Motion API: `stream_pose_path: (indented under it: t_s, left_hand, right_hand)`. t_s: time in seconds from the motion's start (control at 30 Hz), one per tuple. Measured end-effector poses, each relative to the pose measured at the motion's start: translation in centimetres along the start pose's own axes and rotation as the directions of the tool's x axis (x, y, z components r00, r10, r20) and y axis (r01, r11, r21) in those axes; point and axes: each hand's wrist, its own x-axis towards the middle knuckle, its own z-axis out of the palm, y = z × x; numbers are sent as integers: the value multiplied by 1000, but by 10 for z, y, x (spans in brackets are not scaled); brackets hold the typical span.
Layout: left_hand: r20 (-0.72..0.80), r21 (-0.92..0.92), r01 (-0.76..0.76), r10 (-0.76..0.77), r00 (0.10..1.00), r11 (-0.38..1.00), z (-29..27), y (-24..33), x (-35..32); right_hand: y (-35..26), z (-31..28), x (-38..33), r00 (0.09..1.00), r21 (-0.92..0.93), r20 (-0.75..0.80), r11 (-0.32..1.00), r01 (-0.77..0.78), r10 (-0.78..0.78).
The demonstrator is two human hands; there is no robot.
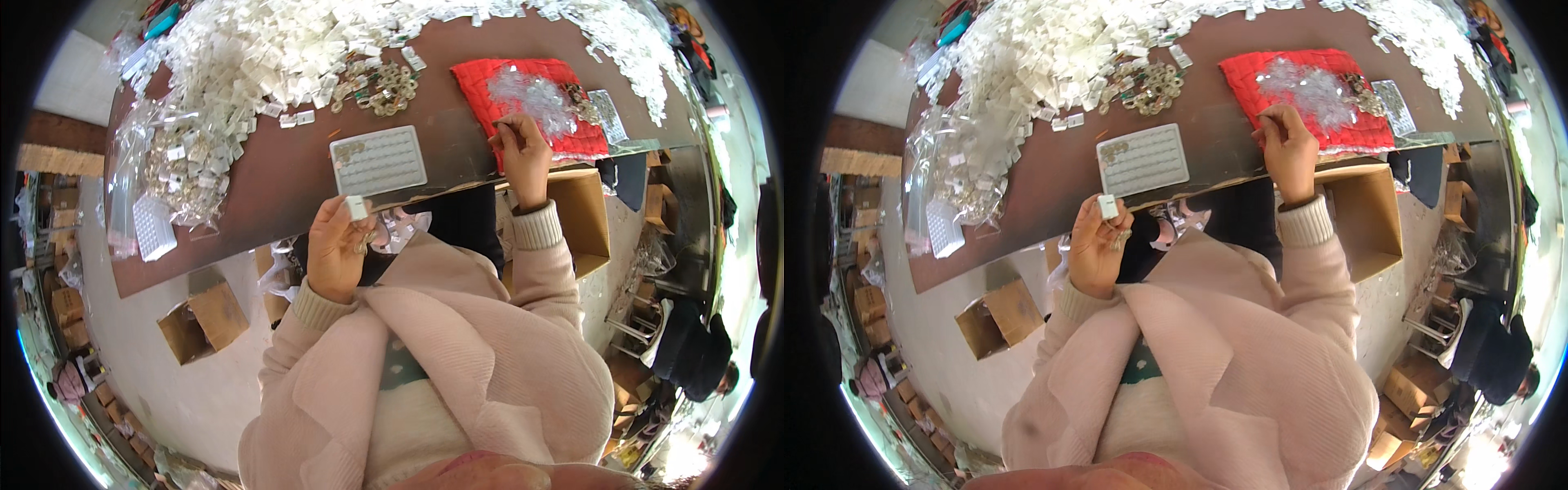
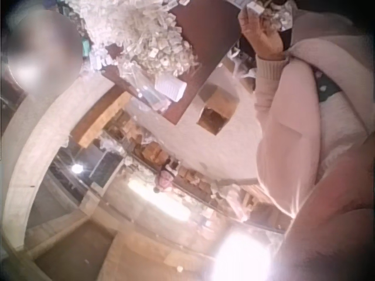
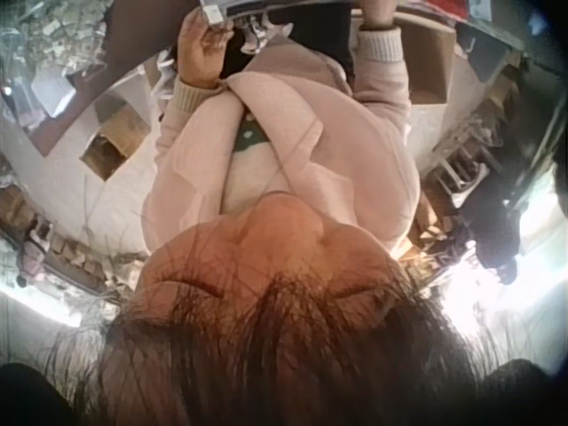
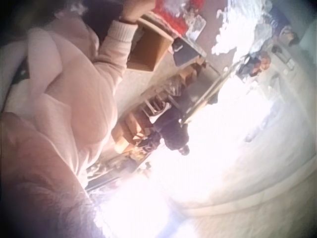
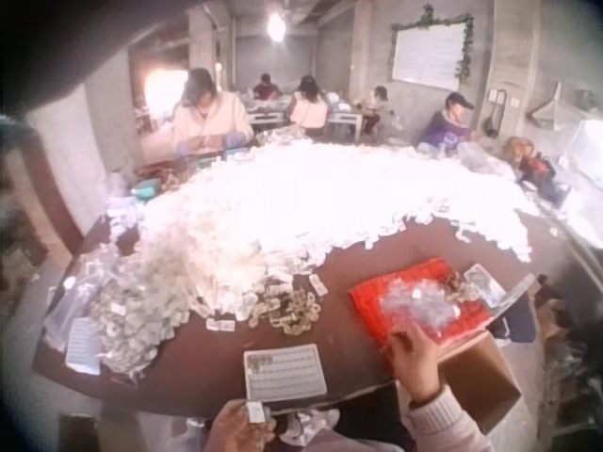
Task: The person repeatedly picks small white plastic housings and metal contacts from a table, inserts the contacts into the housings, and places the assembled units into a white tray. The person also gathers loose metal contacts into a small pile on the table.
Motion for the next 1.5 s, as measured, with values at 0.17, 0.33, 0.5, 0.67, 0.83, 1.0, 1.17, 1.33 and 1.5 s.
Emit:
stream_pose_path:
  t_s: [0.17, 0.33, 0.5, 0.67, 0.83, 1.0, 1.17, 1.33, 1.5]
  left_hand:
    - [-97, 71, -36, 43, 994, 997, 5, -3, -1]
    - [-55, 7, -13, 14, 998, 1000, 5, 6, -7]
    - [-135, 133, -29, 47, 990, 991, 2, 9, -12]
    - [-120, 91, -22, 33, 992, 996, -2, 11, -11]
    - [-168, 200, -88, 123, 978, 976, -2, 13, -13]
    - [-138, 206, -100, 130, 982, 973, -1, 13, -14]
    - [-92, 255, -146, 174, 980, 956, -3, 10, -13]
    - [-35, 567, -296, 381, 924, 769, 3, 38, -15]
    - [293, 940, -311, 798, 526, -140, 18, 159, -4]
  right_hand:
    - [-62, 36, -59, 812, 62, 400, 897, 439, -425]
    - [-92, 75, -80, 553, 217, 545, 743, 634, -631]
    - [-97, 83, -78, 453, 190, 584, 656, 730, -673]
    - [-101, 80, -78, 381, 174, 644, 612, 772, -663]
    - [-101, 84, -87, 516, 68, 626, 700, 710, -585]
    - [-97, 77, -91, 649, 138, 590, 851, 506, -481]
    - [-97, 82, -96, 618, 89, 558, 781, 619, -553]
    - [-95, 91, -101, 702, 200, 557, 892, 406, -444]
    - [-87, 88, -97, 737, 145, 507, 887, 439, -447]
